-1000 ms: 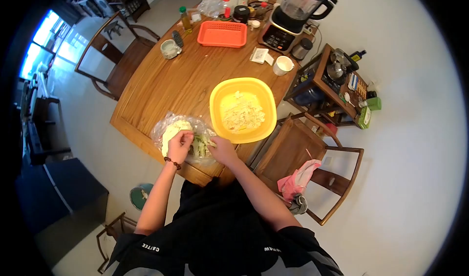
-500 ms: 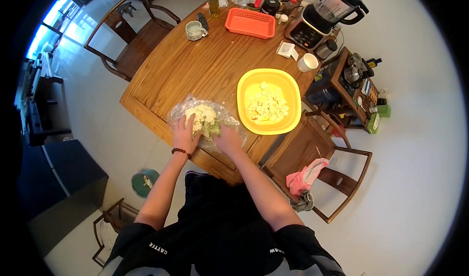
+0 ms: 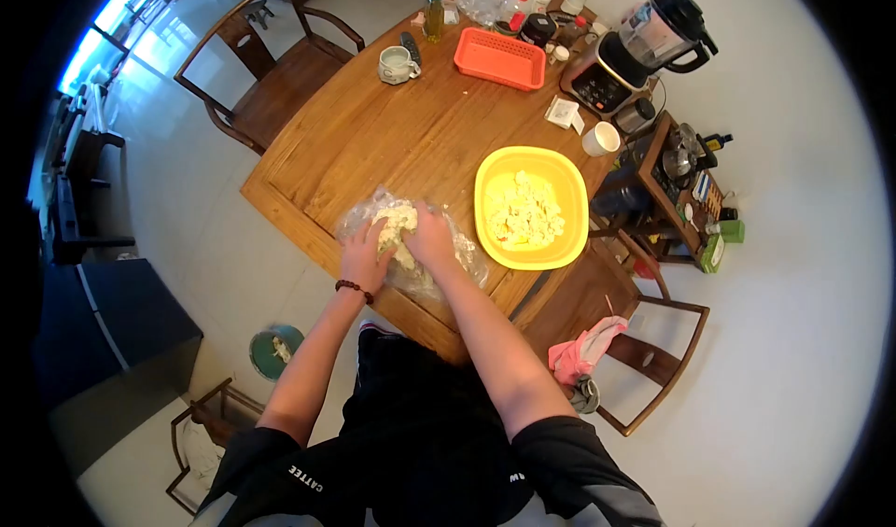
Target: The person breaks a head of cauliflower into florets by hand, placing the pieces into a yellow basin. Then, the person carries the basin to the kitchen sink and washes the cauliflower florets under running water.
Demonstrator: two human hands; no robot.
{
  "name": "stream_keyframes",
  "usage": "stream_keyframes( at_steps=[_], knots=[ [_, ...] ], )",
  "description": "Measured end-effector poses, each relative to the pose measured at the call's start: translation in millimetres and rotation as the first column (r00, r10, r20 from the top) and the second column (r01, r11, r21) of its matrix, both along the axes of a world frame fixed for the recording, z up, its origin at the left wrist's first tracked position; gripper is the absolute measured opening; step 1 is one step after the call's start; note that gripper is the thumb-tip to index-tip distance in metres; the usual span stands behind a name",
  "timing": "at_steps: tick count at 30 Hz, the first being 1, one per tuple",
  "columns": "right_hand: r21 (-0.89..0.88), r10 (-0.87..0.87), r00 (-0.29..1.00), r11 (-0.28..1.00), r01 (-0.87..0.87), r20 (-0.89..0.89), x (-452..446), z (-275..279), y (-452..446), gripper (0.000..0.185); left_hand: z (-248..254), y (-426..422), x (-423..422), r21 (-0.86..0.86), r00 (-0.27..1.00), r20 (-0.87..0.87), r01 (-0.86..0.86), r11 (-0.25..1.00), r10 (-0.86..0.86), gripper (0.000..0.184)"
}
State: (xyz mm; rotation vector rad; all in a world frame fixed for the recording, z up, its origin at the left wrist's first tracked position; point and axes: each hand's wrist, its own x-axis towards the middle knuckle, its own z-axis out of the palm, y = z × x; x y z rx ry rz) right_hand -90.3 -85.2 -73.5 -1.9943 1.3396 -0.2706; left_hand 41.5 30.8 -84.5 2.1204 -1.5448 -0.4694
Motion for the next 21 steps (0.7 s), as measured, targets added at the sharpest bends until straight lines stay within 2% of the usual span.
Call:
stream_keyframes(
  at_steps=[1,3,4,6,10,12,16,19,21],
  knots=[
    [-0.011,0.007,1.000,1.000,-0.007,-0.001,3,-2,-4,0.062,1,-3,2,-0.011,1.000,-0.001,-0.007,1.000,0.007,0.060],
    [-0.040,-0.042,0.995,0.998,0.046,0.095,3,-9,-2,0.060,0,-4,3,-0.059,0.991,-0.134,-0.038,0.998,0.030,0.058],
    [-0.046,-0.039,0.995,0.998,0.044,0.090,5,5,1,0.060,-2,-4,6,-0.064,0.990,-0.138,-0.041,0.997,0.032,0.058],
    [0.123,-0.169,0.982,0.980,0.159,0.080,6,32,4,0.060,0,-7,10,-0.087,0.929,-0.362,-0.118,0.989,0.079,0.056],
    [0.186,-0.188,0.982,0.966,0.182,0.016,9,45,1,0.064,30,-4,2,-0.134,0.957,-0.284,-0.102,0.986,0.060,0.055],
    [0.114,-0.239,0.971,0.965,0.235,0.020,11,49,-3,0.063,42,-4,-3,-0.193,0.970,-0.236,-0.105,0.975,0.057,0.054],
    [0.030,-0.233,0.971,0.972,0.231,0.056,9,60,-1,0.060,59,-4,-11,-0.180,0.957,-0.282,-0.117,0.977,0.062,0.053],
    [-0.027,-0.124,0.984,0.991,0.129,0.129,-3,59,-6,0.055,61,-3,-13,-0.215,0.941,-0.333,-0.134,0.967,0.057,0.051],
    [0.078,-0.114,0.954,0.992,0.095,0.278,-12,62,-11,0.054,61,-5,-13,-0.218,0.907,-0.415,-0.172,0.961,0.068,0.052]
  ],
)
